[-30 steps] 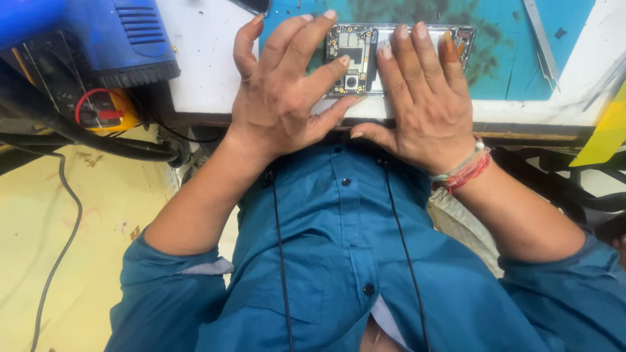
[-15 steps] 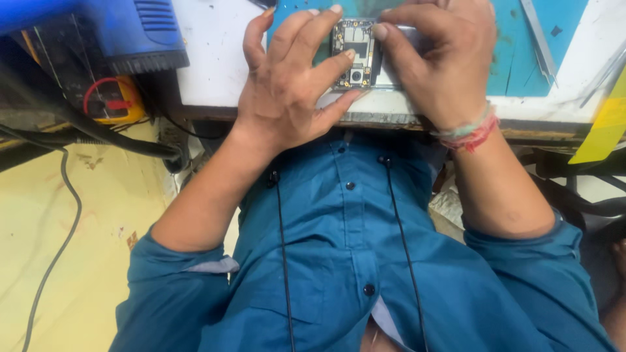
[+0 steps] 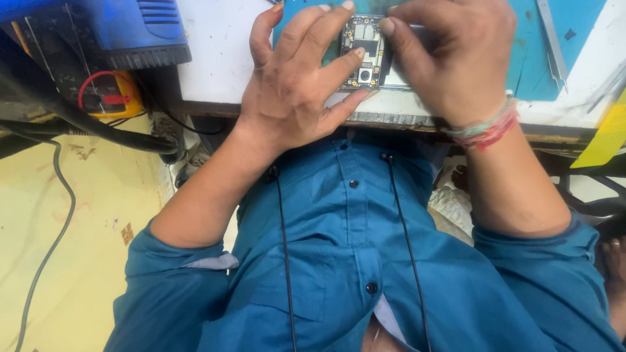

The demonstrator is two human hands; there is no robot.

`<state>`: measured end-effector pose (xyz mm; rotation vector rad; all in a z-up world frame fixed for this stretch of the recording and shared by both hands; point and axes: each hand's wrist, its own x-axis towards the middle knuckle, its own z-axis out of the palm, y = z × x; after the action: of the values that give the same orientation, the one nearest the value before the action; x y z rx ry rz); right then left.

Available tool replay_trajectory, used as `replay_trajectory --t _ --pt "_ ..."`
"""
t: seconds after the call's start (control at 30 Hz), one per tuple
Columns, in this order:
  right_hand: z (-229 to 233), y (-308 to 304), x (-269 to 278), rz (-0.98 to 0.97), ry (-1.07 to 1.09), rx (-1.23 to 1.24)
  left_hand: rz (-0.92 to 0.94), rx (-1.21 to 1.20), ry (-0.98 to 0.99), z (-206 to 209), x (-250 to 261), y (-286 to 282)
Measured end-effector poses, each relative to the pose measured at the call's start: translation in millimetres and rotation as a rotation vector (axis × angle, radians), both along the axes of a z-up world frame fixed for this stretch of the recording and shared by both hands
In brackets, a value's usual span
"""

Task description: The person uses a metal prying tool to separate and remove a component from a disassembled smartphone chassis. They then use a red screwdriver to unscrew and remove a small metal bracket from the device's internal frame.

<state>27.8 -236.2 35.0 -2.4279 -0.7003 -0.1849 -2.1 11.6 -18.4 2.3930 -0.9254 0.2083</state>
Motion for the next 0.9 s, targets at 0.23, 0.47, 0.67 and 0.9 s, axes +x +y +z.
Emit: replay_trajectory --t 0.23,0.47,0.67,0.9 --pt "2 0 6 0.043 -0.04 -0.078 -0.004 0.004 0.021 0 1 1" --pt "5 4 8 0.054 -0.177 -0.358 -0.022 -0.015 0.028 -1 1 2" --pt "12 -9 24 -0.019 0.447 0.082 0.007 -0.004 0.0 5 4 -3" --pt "5 -6 22 0.051 0.282 0.023 0.024 0.006 -0.036 -1 -1 -1"
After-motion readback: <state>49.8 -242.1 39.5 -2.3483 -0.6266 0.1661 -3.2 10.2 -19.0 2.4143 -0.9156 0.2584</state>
